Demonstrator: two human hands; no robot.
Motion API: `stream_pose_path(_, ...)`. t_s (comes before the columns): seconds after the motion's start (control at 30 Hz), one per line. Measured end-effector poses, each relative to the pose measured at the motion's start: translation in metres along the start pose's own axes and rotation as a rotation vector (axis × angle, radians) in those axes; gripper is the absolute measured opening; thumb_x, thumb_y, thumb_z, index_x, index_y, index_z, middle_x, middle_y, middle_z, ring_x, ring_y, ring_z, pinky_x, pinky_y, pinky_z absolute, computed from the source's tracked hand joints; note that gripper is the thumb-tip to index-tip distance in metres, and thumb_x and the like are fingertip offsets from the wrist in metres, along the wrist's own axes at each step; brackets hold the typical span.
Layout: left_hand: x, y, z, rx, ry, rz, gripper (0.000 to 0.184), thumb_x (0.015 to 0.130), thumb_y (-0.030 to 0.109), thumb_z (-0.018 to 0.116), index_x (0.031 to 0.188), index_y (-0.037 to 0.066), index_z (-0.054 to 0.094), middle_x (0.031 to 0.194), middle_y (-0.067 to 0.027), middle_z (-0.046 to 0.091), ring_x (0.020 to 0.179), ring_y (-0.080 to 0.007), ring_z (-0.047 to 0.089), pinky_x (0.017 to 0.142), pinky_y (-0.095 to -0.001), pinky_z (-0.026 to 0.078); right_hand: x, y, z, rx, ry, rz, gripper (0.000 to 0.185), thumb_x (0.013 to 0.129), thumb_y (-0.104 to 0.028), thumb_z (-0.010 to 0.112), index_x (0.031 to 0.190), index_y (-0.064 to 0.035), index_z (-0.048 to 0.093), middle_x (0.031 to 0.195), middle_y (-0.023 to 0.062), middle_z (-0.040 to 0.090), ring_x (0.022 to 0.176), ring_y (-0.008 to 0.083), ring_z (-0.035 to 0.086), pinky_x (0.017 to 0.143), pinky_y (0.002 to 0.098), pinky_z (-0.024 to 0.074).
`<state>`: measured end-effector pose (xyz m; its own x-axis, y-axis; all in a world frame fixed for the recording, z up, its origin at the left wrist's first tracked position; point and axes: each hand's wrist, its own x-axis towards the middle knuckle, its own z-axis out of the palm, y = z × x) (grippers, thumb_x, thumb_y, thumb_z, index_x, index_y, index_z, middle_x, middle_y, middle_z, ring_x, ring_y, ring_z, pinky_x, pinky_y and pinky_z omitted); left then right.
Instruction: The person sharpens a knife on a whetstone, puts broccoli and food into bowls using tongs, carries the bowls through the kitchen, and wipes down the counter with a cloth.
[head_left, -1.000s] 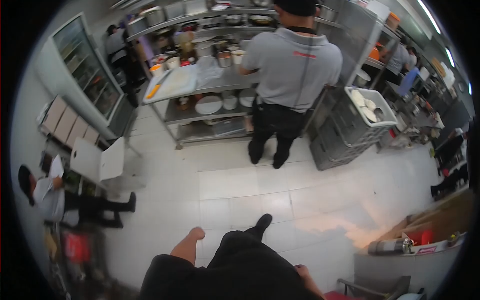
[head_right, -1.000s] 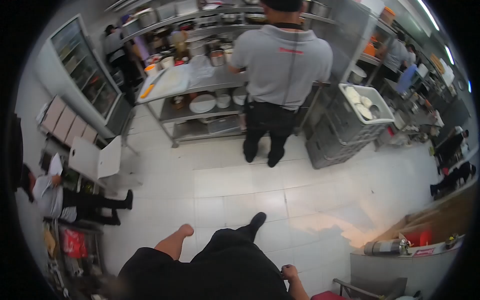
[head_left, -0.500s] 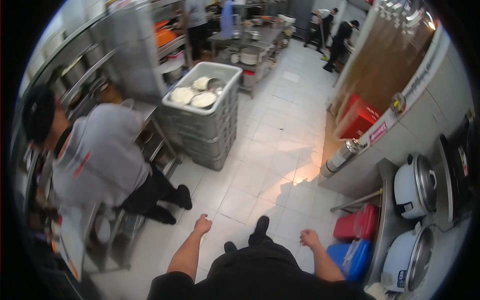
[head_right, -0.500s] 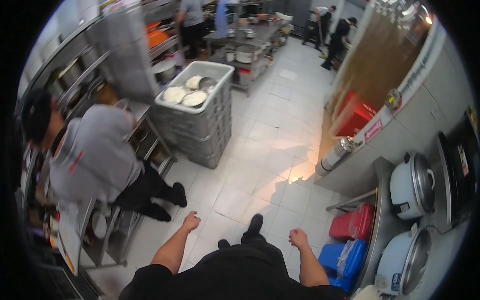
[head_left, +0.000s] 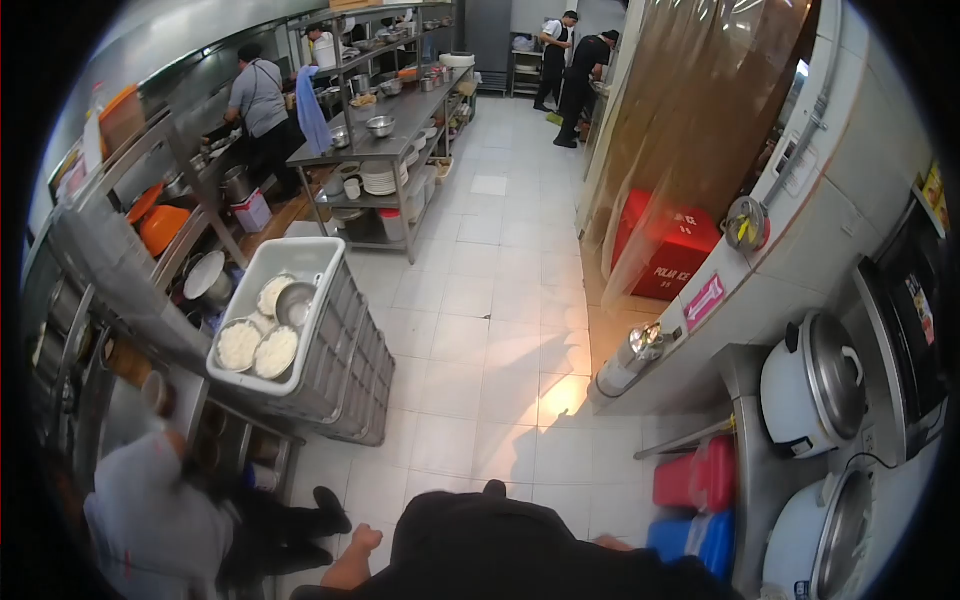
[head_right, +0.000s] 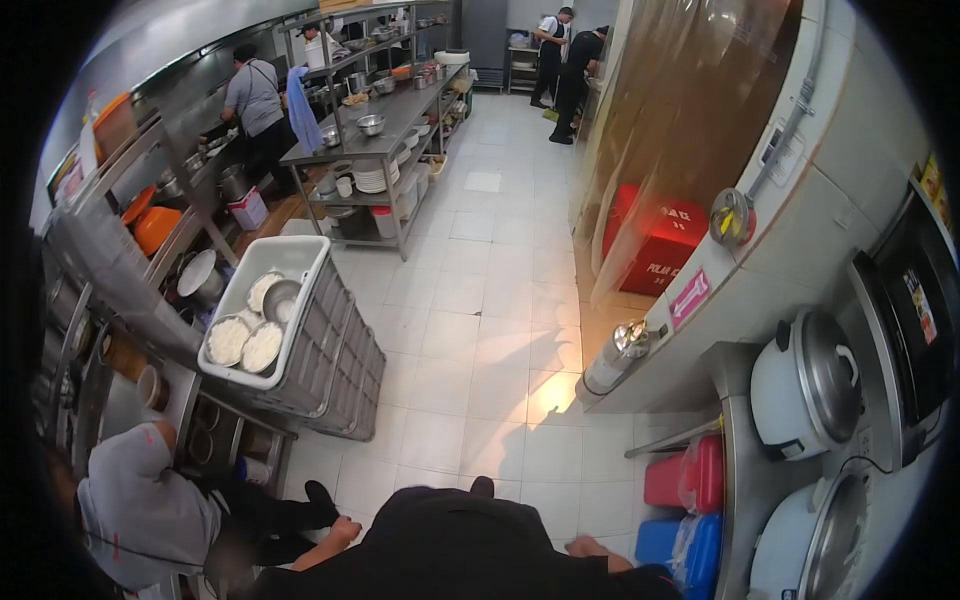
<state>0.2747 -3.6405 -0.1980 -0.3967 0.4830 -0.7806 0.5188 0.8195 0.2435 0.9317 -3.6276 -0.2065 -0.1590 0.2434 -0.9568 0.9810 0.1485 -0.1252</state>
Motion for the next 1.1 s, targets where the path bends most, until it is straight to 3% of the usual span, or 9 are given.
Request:
stream_pose_path(0.13, 0.039, 0.095, -0.012, -0.101, 0.074, 0.076, 0.067, 0.081, 0.022, 0.066, 0.140, -0.007, 0.052, 0.134, -0.0312, 0.060, 0.127, -0.0408, 0.059, 0.107, -0.0423, 0.047, 0.066, 0.005, -0.192, -0.476, 0.145, -0.244, 0.013, 0.075, -0.022, 0.074, 0.076, -0.0097, 0.079, 0.073, 0.0097, 0.074, 0.071, 0.0283, 0.073, 0.068, 0.0422, 0.0579)
stream_pose_path(0.27, 0.079, 0.202, -0.019, -0.144, 0.022, 0.168, 0.065, 0.083, 0.022, 0.065, 0.143, -0.002, 0.052, 0.137, -0.0292, 0.059, 0.130, -0.0396, 0.057, 0.109, -0.0421, 0.046, 0.049, -0.057, -0.397, 0.468, 0.519, -0.043, 0.026, 0.088, -0.018, 0.062, 0.104, -0.0044, 0.076, 0.070, 0.0127, 0.072, 0.064, 0.0229, 0.073, 0.062, 0.0381, 0.0585)
stream_pose_path(0.43, 0.153, 0.304, -0.047, -0.236, -0.049, 0.069, 0.065, 0.084, 0.023, 0.065, 0.143, -0.001, 0.052, 0.141, -0.0263, 0.057, 0.135, -0.0388, 0.053, 0.112, -0.0420, 0.043, 0.059, -0.101, -0.544, 0.653, 0.599, -0.255, 0.034, 0.089, -0.009, 0.058, 0.121, -0.0035, 0.068, 0.075, 0.0125, 0.073, 0.060, 0.0183, 0.072, 0.056, 0.0316, 0.0575)
stream_pose_path(0.53, 0.201, 0.343, -0.083, -0.114, -0.072, 0.026, 0.062, 0.085, 0.025, 0.064, 0.139, -0.004, 0.055, 0.139, -0.0281, 0.058, 0.133, -0.0400, 0.055, 0.110, -0.0421, 0.045, 0.096, -0.076, -0.562, 0.325, 0.869, -0.225, 0.061, 0.081, -0.021, 0.072, 0.138, -0.0039, 0.057, 0.112, 0.0255, 0.071, 0.105, 0.0359, 0.071, 0.089, 0.0449, 0.0572)
stream_pose_path(0.57, 0.220, 0.360, -0.106, -0.047, -0.149, -0.023, 0.061, 0.085, 0.026, 0.064, 0.137, -0.005, 0.056, 0.138, -0.0289, 0.058, 0.132, -0.0406, 0.055, 0.110, -0.0423, 0.045, 0.089, -0.069, -0.574, 0.480, 0.606, -0.088, 0.079, 0.076, -0.026, 0.078, 0.147, -0.0058, 0.049, 0.129, 0.0299, 0.063, 0.121, 0.0438, 0.061, 0.103, 0.0479, 0.0492)
stream_pose_path(0.67, 0.279, 0.424, -0.157, -0.022, -0.237, -0.007, 0.059, 0.084, 0.027, 0.064, 0.133, -0.007, 0.060, 0.135, -0.0304, 0.060, 0.129, -0.0424, 0.057, 0.109, -0.0426, 0.046, 0.078, -0.029, -0.592, 0.577, 0.365, 0.059, 0.078, 0.081, -0.027, 0.075, 0.151, -0.0073, 0.046, 0.125, 0.0238, 0.066, 0.103, 0.0336, 0.070, 0.083, 0.0426, 0.0613)
stream_pose_path(0.8, 0.345, 0.532, -0.215, 0.124, 0.054, 0.196, 0.059, 0.086, 0.029, 0.063, 0.137, -0.001, 0.059, 0.141, -0.0246, 0.058, 0.131, -0.0414, 0.056, 0.110, -0.0427, 0.045, 0.104, 0.042, -0.581, 1.025, 0.350, 0.345, 0.037, 0.089, -0.015, 0.056, 0.120, 0.0021, 0.067, 0.104, 0.0219, 0.073, 0.080, 0.0282, 0.074, 0.065, 0.0422, 0.0626)
stream_pose_path(0.93, 0.376, 0.666, -0.254, 0.069, 0.038, 0.302, 0.062, 0.085, 0.032, 0.063, 0.140, 0.002, 0.057, 0.141, -0.0244, 0.058, 0.132, -0.0393, 0.055, 0.111, -0.0410, 0.044, 0.154, 0.098, -0.580, 0.173, 0.243, 0.015, 0.025, 0.091, -0.018, 0.057, 0.086, 0.0008, 0.073, 0.088, 0.0201, 0.074, 0.076, 0.0272, 0.074, 0.064, 0.0451, 0.0606)
stream_pose_path(1.1, 0.411, 0.775, -0.261, 0.069, -0.005, 0.363, 0.063, 0.084, 0.035, 0.063, 0.139, 0.002, 0.058, 0.142, -0.0241, 0.058, 0.132, -0.0378, 0.055, 0.112, -0.0413, 0.043, 0.200, 0.094, -0.689, 0.199, 0.228, 0.009, 0.027, 0.090, -0.021, 0.059, 0.088, 0.0017, 0.074, 0.089, 0.0209, 0.074, 0.074, 0.0285, 0.074, 0.065, 0.0448, 0.0600)
